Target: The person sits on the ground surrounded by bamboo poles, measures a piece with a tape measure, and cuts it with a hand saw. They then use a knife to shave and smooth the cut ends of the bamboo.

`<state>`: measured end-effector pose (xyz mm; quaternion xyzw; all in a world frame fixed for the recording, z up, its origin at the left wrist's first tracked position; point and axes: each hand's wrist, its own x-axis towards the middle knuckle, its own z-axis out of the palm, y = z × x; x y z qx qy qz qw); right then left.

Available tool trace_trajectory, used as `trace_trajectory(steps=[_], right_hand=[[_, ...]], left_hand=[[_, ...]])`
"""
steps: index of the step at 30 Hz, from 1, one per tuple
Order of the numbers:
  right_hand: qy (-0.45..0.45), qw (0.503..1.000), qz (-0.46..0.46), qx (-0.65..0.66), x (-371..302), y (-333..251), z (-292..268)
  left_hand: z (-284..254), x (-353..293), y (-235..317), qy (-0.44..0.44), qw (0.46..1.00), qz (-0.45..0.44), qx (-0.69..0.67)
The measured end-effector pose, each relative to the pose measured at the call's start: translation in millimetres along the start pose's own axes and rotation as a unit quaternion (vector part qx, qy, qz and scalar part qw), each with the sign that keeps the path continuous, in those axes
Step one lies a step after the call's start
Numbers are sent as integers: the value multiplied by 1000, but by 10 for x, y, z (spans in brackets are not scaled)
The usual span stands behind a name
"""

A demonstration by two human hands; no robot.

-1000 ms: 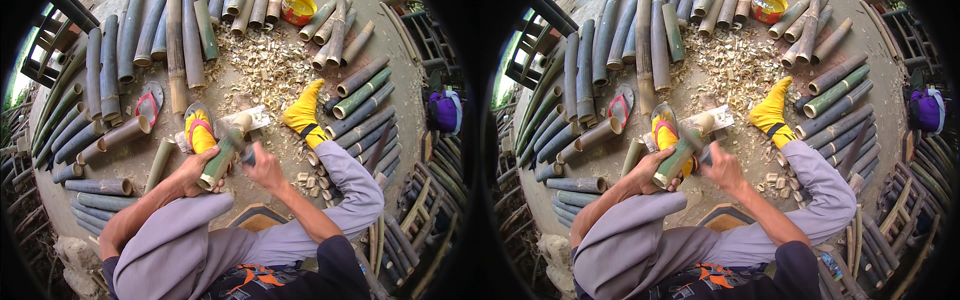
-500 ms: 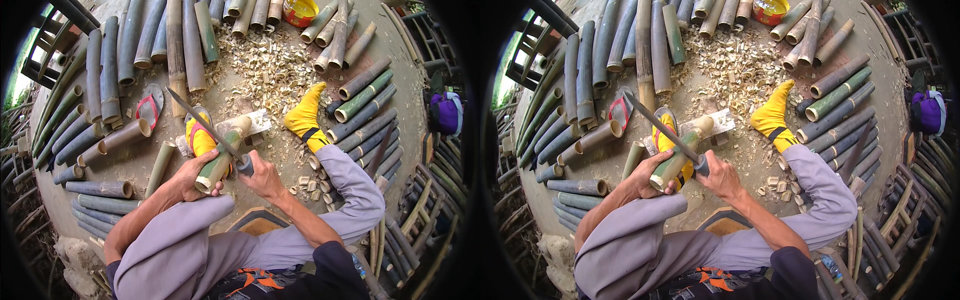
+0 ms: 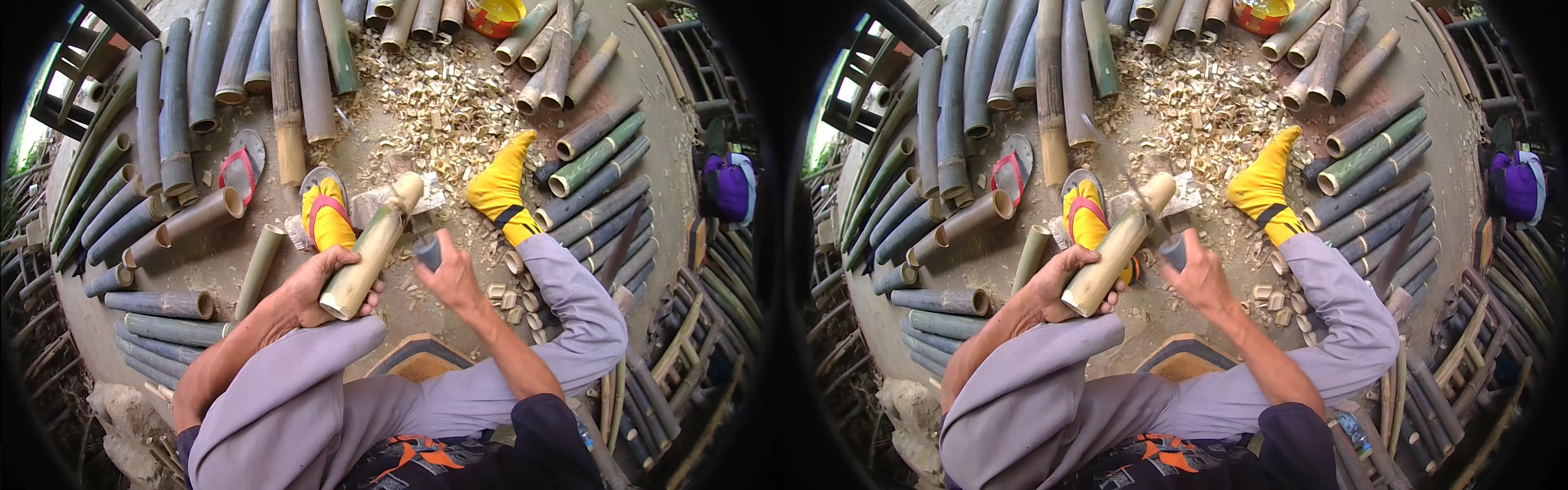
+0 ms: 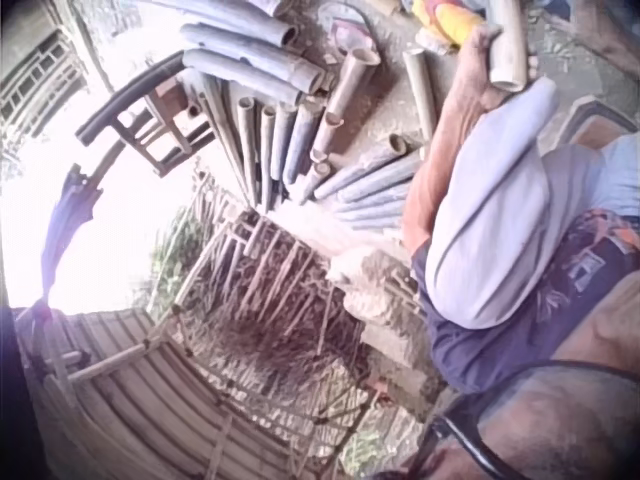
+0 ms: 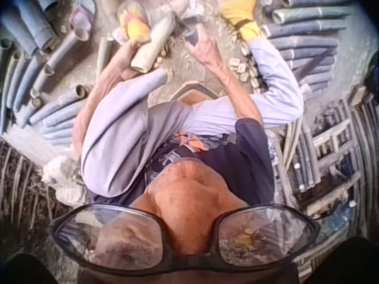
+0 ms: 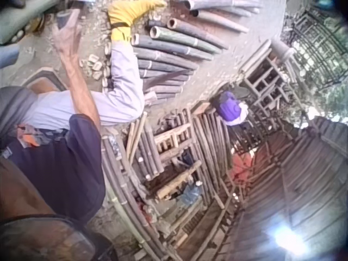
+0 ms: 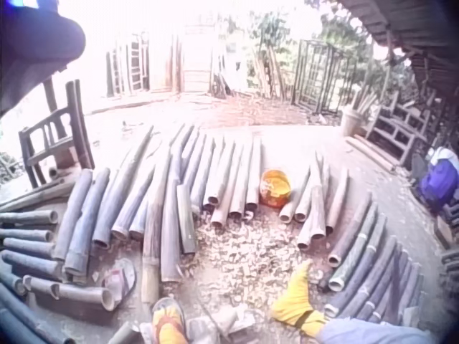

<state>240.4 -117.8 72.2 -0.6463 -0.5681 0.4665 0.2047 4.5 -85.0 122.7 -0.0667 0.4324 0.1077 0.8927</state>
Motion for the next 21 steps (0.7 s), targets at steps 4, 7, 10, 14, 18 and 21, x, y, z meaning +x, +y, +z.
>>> trace_trajectory(steps=[4, 7, 10, 14, 18, 21], right_hand=[[28, 997, -62, -20, -357, -152, 206], [41, 995, -85, -15, -343, -153, 252], [43, 999, -24, -3, -95, 46, 215], [22, 999, -13, 40, -81, -61, 154], [6, 1000, -7, 12, -103, 28, 212], [-6, 995, 97, 33, 160, 73, 41]], left_hand=[[24, 100, 102, -5, 998, -59, -18], [-15, 134, 78, -1, 999, -46, -11], [61, 124, 72, 28, 999, -45, 8], [107, 120, 88, 49, 997, -53, -12], [33, 150, 96, 28, 998, -61, -6], [98, 125, 57, 36, 999, -36, 5]])
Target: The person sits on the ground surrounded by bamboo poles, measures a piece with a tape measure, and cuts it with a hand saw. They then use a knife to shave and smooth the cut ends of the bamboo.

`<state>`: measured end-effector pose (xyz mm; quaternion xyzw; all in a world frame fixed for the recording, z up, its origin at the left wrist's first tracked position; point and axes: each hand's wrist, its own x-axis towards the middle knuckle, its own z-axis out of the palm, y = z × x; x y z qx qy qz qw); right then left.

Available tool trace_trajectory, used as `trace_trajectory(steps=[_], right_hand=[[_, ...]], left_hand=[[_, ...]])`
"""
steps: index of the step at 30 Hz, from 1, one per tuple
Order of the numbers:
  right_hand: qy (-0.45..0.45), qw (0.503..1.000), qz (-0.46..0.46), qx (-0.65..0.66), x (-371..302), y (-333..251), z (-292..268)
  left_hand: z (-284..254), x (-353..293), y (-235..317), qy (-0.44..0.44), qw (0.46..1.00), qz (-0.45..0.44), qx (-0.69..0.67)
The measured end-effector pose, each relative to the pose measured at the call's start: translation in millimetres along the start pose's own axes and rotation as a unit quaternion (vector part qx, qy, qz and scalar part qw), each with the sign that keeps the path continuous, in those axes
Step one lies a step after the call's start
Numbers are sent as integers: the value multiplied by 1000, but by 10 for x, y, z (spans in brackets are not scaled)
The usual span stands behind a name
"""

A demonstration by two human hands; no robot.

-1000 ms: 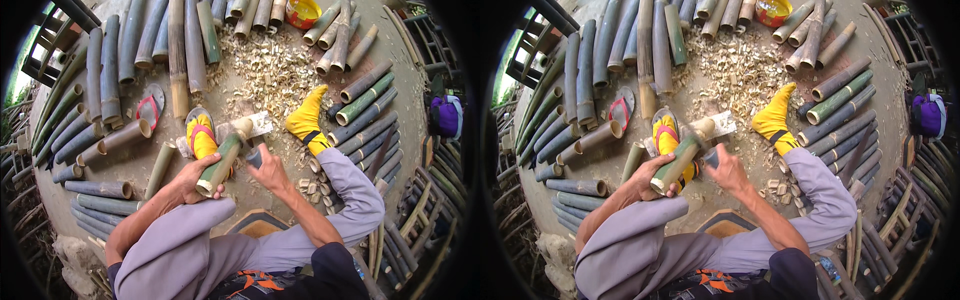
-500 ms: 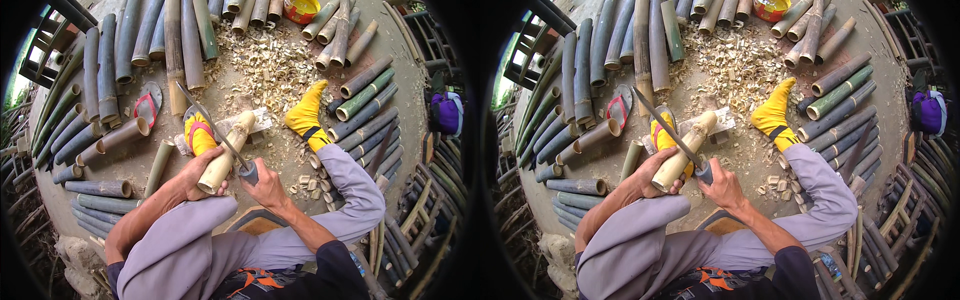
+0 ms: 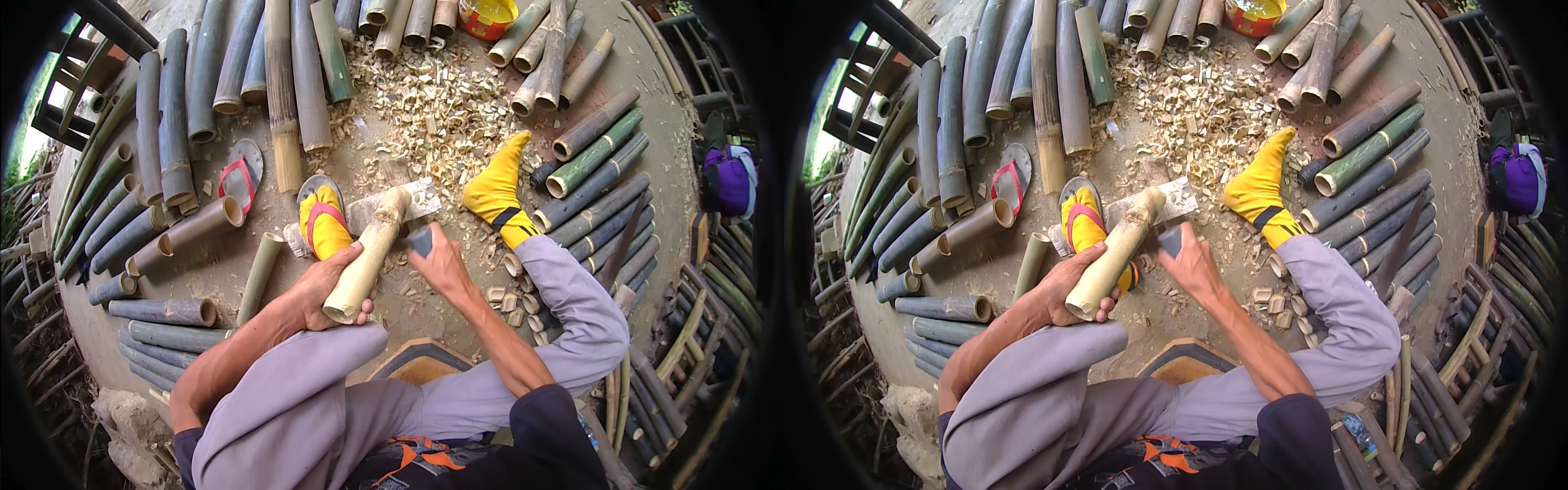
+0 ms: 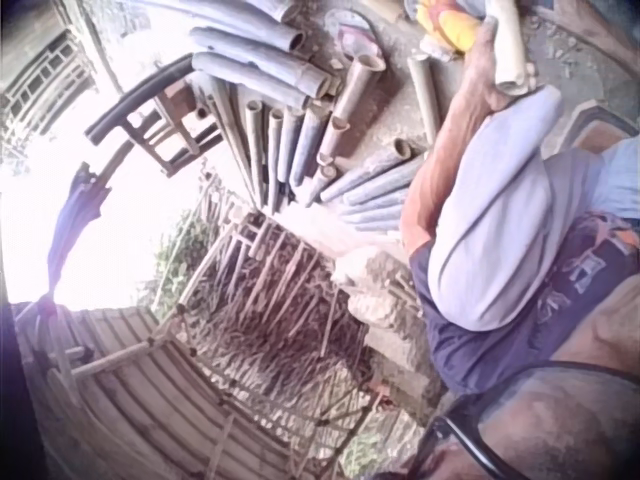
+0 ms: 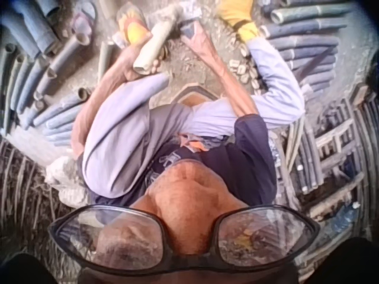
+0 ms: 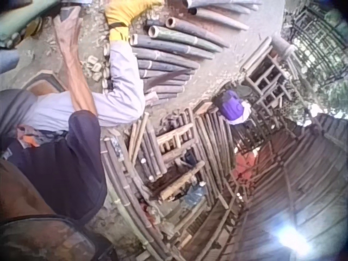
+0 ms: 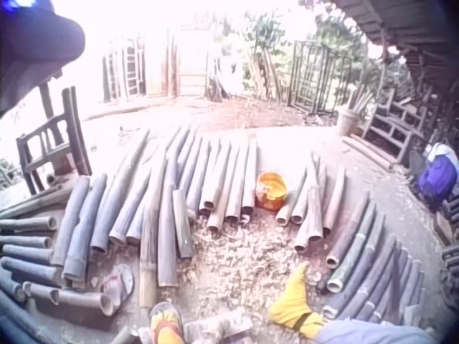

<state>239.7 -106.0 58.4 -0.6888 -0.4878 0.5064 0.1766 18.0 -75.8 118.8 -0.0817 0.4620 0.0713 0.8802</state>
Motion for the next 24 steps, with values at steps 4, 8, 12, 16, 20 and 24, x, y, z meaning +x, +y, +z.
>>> trace_trajectory(steps=[4, 8, 12, 16, 20, 24], right_hand=[[20, 985, -164, -43, -343, -76, 228], [9, 1000, 3, -15, 51, -14, 73], [15, 983, -183, -31, -357, -111, 228], [17, 1000, -13, -15, 98, 21, 75], [18, 978, -204, -41, -369, -186, 249], [31, 999, 0, -31, 99, -50, 91]], left_hand=[[-44, 12, 21, 3, 1000, 0, -13], [-25, -1, 17, -1, 1000, 14, -18], [-56, 1, 16, 4, 1000, 13, -12], [-7, 5, 40, 18, 1000, -4, -18], [-98, 22, 28, -10, 1000, 0, -15], [-54, 30, 30, -24, 1000, 6, 0]])
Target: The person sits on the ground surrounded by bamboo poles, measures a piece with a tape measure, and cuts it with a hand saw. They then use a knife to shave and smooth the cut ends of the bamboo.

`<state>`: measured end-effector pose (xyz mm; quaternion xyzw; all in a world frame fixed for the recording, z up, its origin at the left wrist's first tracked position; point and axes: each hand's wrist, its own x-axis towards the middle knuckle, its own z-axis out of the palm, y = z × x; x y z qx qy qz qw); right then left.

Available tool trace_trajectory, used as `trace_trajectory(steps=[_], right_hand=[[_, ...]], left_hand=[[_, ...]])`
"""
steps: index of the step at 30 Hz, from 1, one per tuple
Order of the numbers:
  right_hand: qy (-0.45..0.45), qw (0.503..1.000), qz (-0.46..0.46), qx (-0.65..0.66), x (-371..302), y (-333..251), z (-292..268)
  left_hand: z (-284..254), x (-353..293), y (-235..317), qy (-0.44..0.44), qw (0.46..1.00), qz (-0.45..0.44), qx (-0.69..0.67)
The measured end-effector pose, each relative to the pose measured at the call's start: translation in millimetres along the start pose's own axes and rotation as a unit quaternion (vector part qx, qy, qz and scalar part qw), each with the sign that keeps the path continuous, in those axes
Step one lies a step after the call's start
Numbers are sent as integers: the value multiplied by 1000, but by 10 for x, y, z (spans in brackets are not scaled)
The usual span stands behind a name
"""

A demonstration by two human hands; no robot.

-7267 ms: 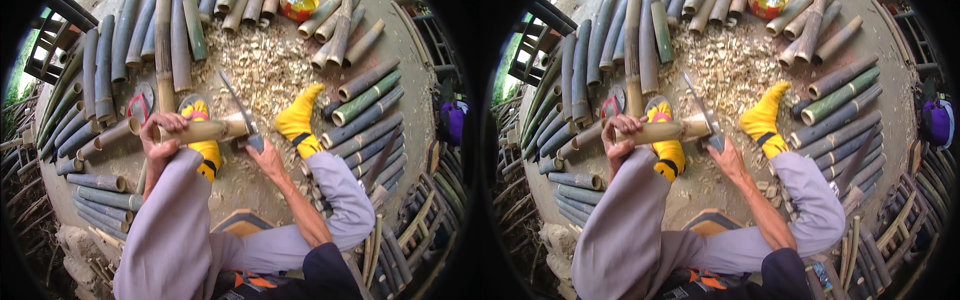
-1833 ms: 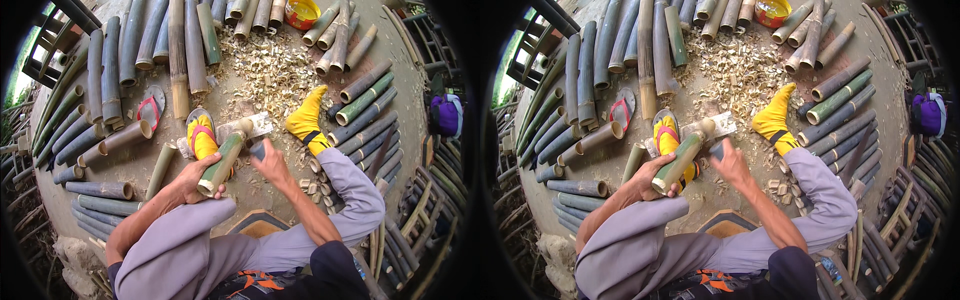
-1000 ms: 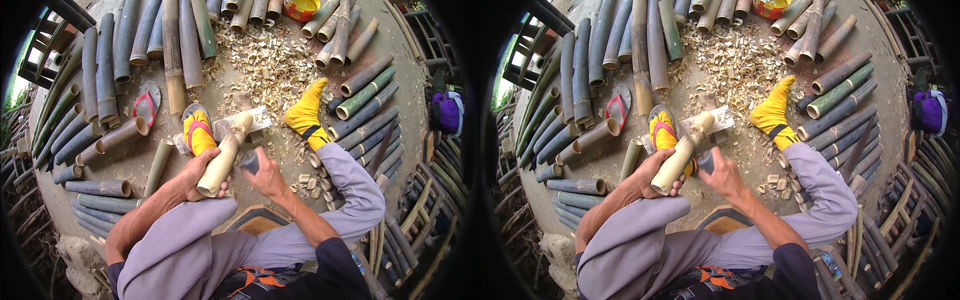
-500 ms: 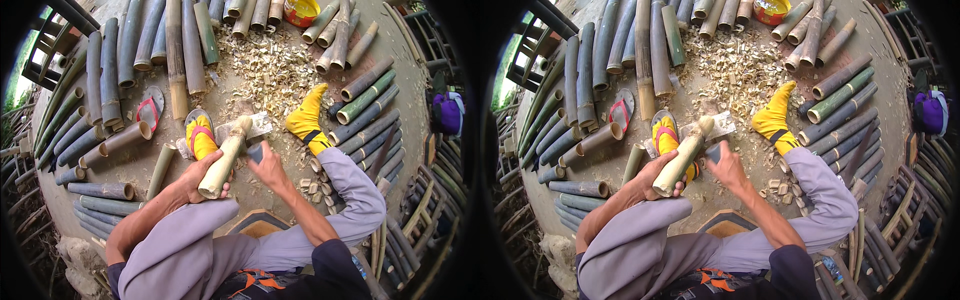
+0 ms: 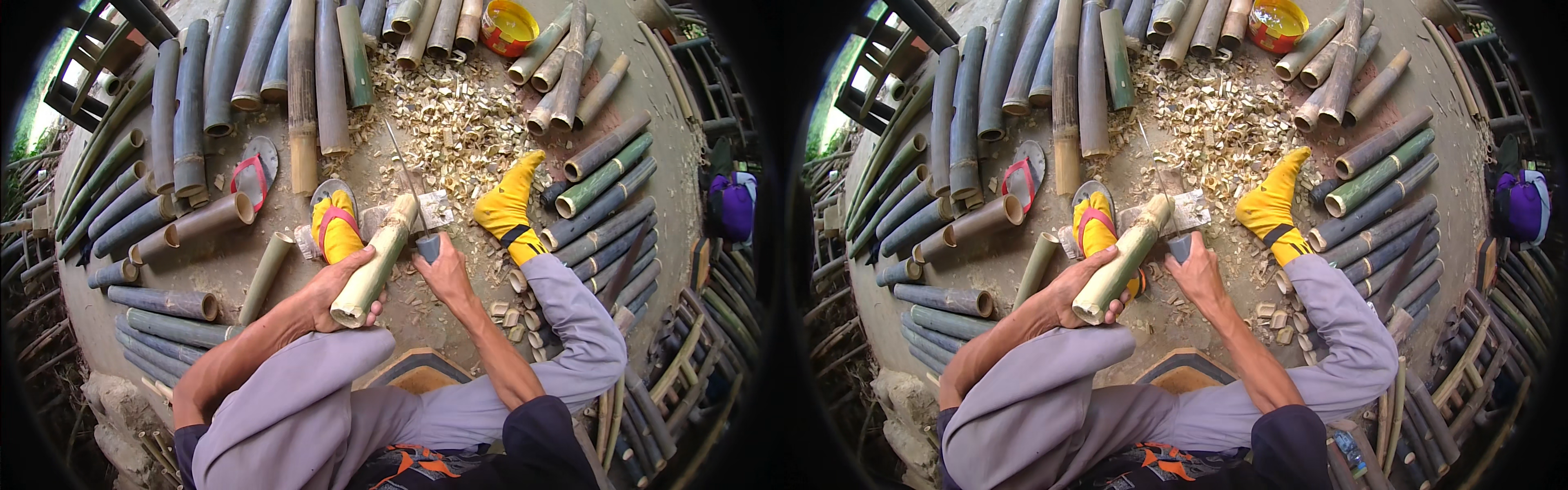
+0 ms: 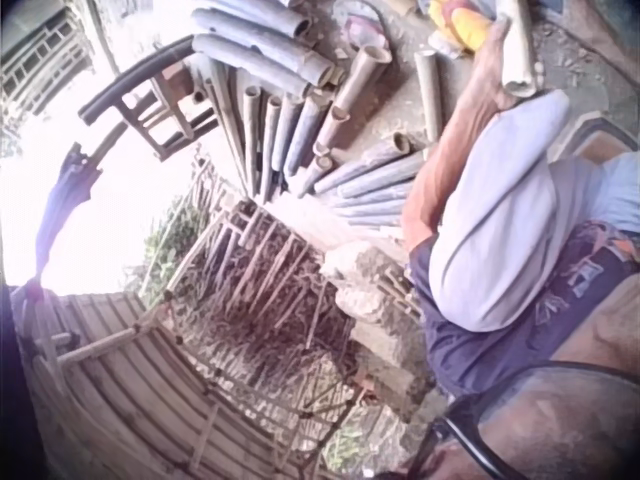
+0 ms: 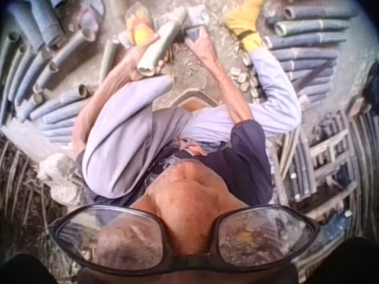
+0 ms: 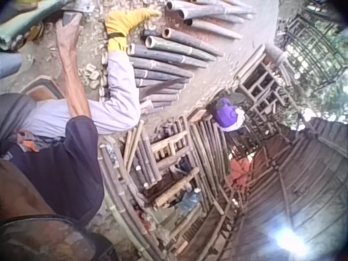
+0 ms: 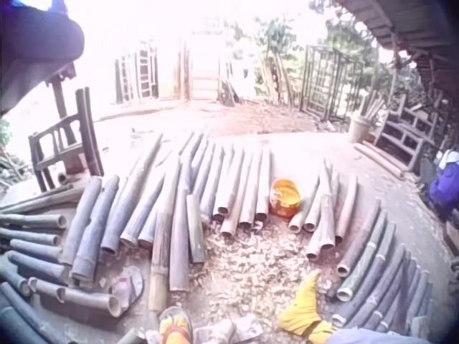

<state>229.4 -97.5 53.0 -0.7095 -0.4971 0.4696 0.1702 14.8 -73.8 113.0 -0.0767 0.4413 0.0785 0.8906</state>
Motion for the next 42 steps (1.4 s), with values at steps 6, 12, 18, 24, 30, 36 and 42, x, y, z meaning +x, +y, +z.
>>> trace_trajectory(steps=[6, 12, 18, 24, 30, 36, 42], right_hand=[[-2, 994, -105, -9, -228, 32, 89], [-25, 985, -172, -4, -477, -111, 77], [-9, 996, -82, 30, -186, -25, 45], [15, 997, -74, -27, -30, 19, 26], [-2, 990, -133, -37, -157, -28, 55], [-45, 981, -187, -28, -397, -304, -7], [-17, 988, -144, -60, -126, -41, -18]], left_hand=[[5, 3, -8, 8, 999, -14, -38], [-56, 30, 31, -18, 998, -21, -55], [-49, 19, -31, -16, 998, 17, -50], [14, 15, 7, 13, 999, 16, -35], [-16, 30, 15, 1, 998, -2, -65], [-85, 22, 47, -23, 998, 17, -50], [-9, 12, 7, 8, 999, 15, -48]])
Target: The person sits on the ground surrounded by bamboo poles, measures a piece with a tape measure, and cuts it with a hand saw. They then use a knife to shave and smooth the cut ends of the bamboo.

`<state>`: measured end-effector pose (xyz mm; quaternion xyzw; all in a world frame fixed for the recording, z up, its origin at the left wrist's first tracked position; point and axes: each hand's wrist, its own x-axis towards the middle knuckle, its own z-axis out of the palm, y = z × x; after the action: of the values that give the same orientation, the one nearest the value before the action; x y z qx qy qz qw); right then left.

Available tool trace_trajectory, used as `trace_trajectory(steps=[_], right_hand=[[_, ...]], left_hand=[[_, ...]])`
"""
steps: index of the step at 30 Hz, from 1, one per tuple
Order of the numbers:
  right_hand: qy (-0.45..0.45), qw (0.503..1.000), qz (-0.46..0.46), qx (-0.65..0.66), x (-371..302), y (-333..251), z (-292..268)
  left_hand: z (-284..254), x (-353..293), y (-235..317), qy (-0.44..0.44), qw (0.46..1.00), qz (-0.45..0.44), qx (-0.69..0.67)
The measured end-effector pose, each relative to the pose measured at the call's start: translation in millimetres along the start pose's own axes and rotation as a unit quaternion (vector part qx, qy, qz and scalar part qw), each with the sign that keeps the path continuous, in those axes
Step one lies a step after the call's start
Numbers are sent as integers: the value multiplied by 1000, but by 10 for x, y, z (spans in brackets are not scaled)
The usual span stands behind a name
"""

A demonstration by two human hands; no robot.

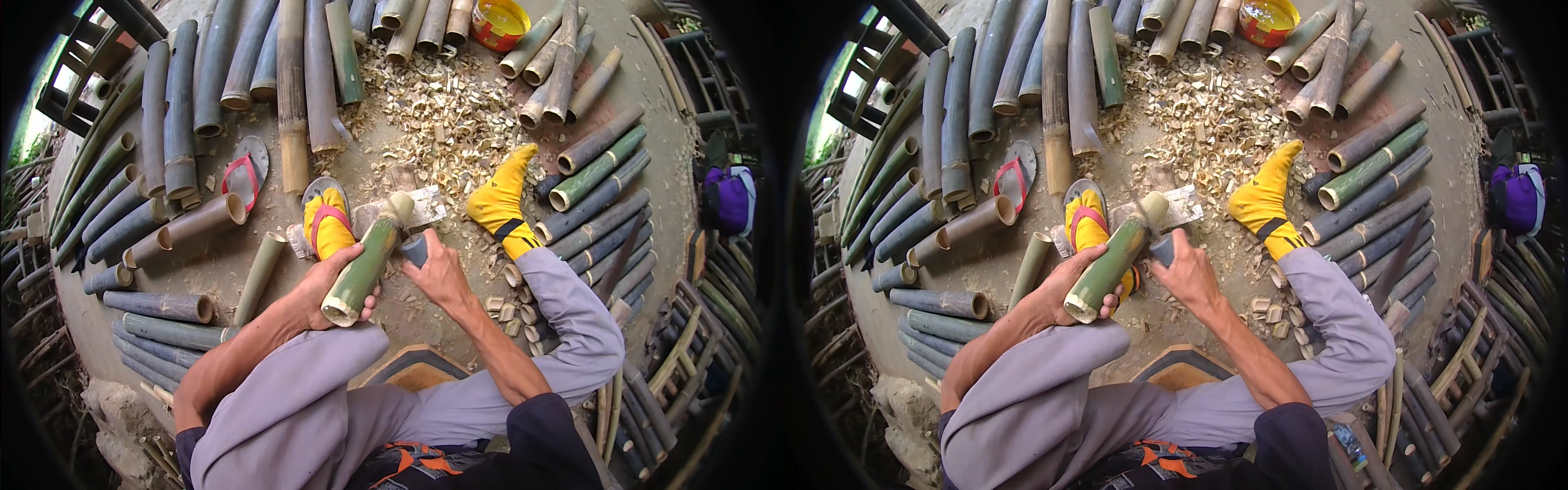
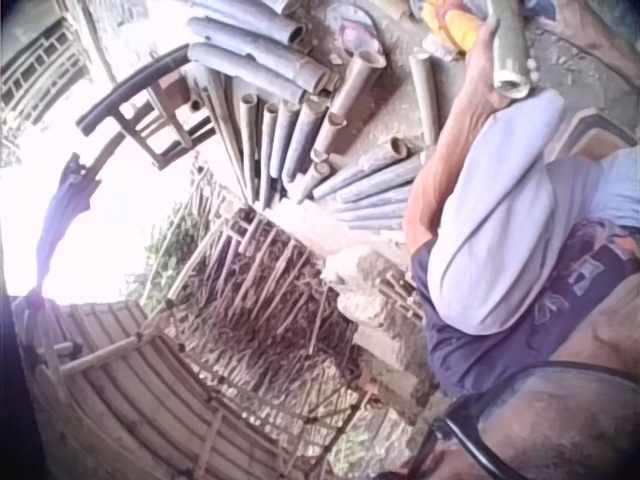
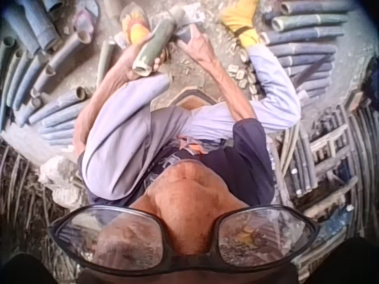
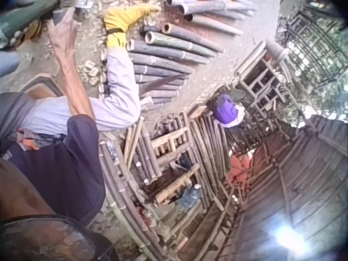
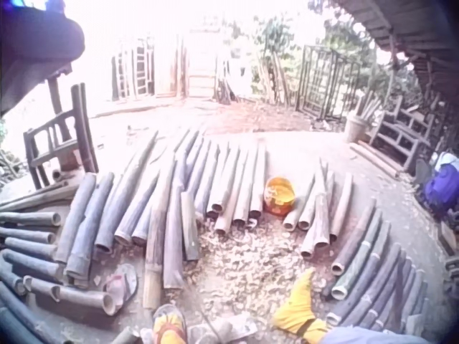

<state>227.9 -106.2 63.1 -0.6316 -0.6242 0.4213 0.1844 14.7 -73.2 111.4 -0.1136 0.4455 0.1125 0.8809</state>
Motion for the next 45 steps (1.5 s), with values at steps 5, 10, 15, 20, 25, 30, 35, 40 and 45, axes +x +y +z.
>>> trace_trajectory(steps=[5, 10, 15, 20, 25, 30, 35, 40, 45], right_hand=[[-4, 998, -5, -64, 2, -18, -36], [-89, 995, 41, 11, -83, -170, -231], [-1, 1000, 19, 8, -20, 40, -57], [-34, 999, -10, 25, -164, -138, 8], [0, 995, 88, 56, 91, 112, -19], [21, 999, -21, 12, -159, -16, 119], [-10, 998, 36, 48, -99, -44, 23], [23, 997, 55, 50, 50, 122, 62], [-22, 997, -50, 63, -230, -271, 18]], left_hand=[[11, 14, 3, 5, 1000, -8, 5], [-42, 1, -4, -6, 1000, 5, 21], [1, 3, -14, 11, 1000, -4, 16], [-65, -2, 1, -19, 1000, -6, -2], [-40, 25, -5, -36, 999, 0, 6], [-38, 2, 1, -19, 1000, 13, -5], [-58, -11, -13, -27, 999, -3, -28], [-17, 9, 7, -29, 999, -14, -40], [-95, 0, 27, -35, 998, 6, -47]])
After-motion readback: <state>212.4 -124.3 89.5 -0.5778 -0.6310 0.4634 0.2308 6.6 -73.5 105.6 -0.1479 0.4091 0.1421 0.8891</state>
